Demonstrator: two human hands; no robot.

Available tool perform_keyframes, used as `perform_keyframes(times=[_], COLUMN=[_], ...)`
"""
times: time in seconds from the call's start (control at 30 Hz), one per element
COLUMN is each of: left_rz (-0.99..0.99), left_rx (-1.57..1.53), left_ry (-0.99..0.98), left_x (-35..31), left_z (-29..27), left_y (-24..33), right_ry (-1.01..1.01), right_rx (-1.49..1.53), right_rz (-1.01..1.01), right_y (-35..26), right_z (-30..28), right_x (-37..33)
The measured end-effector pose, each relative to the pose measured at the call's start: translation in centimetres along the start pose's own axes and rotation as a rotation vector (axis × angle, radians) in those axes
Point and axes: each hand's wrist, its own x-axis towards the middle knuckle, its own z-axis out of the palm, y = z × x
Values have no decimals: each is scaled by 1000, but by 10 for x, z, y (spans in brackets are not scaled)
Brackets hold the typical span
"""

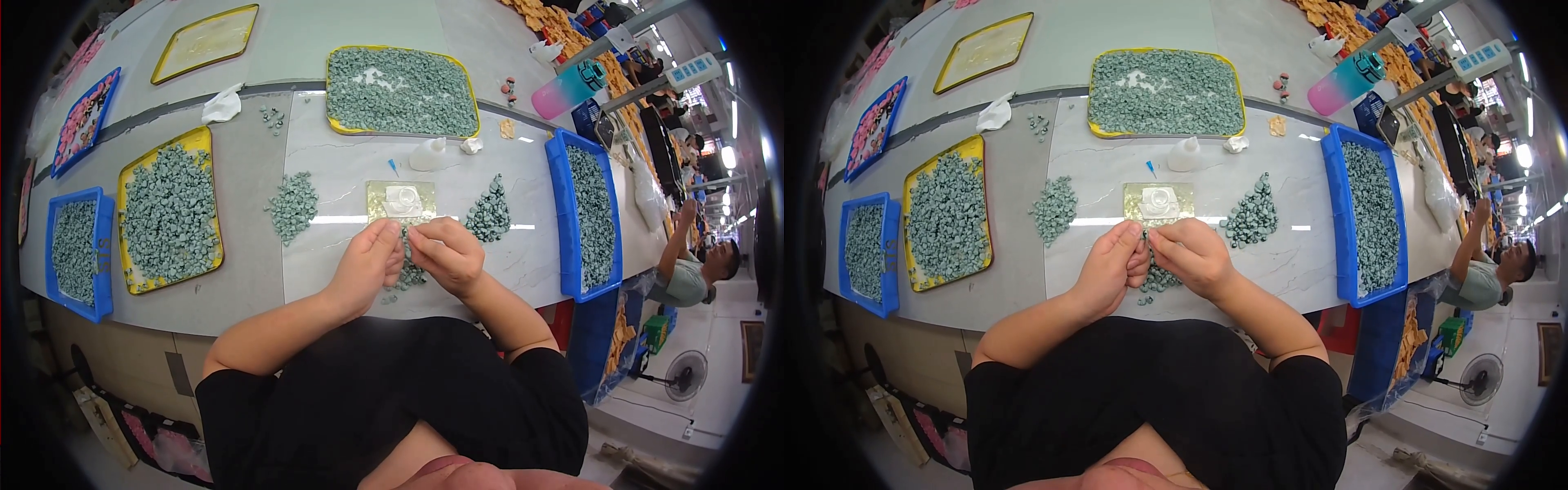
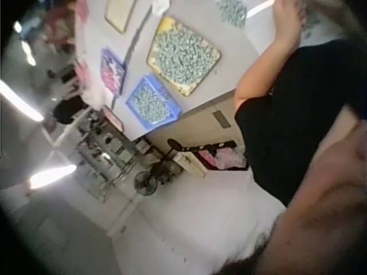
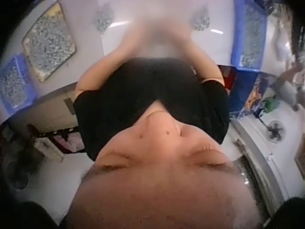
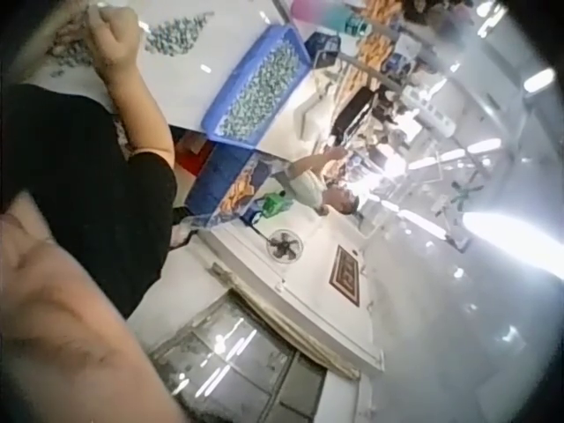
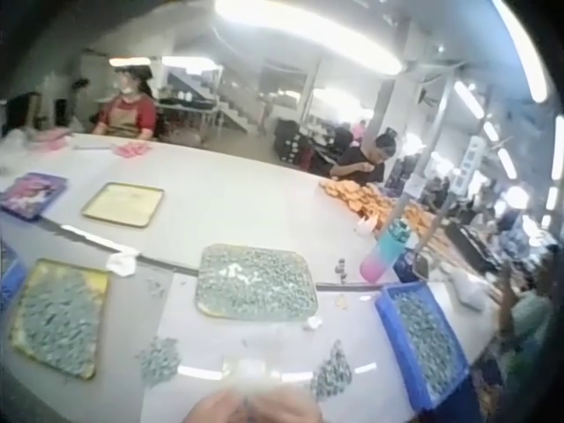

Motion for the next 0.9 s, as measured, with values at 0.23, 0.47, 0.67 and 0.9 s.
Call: perform_keyframes(times=[0.23, 0.47, 0.67, 0.9], left_rz=[132, 406, 435, 146], left_rx=[115, 574, 678, 504], left_ry=[-34, 126, 145, 82], left_x=[-3, -3, -4, 2], left_z=[-1, -6, -1, -1], left_y=[-6, -13, -10, -15], right_ry=[113, 60, -51, -330], right_rx=[57, 200, 254, 11], right_rz=[-13, 244, 298, 616], right_y=[-4, -12, -10, 24], right_z=[9, 1, -14, -58], right_x=[-5, -2, 2, 11])
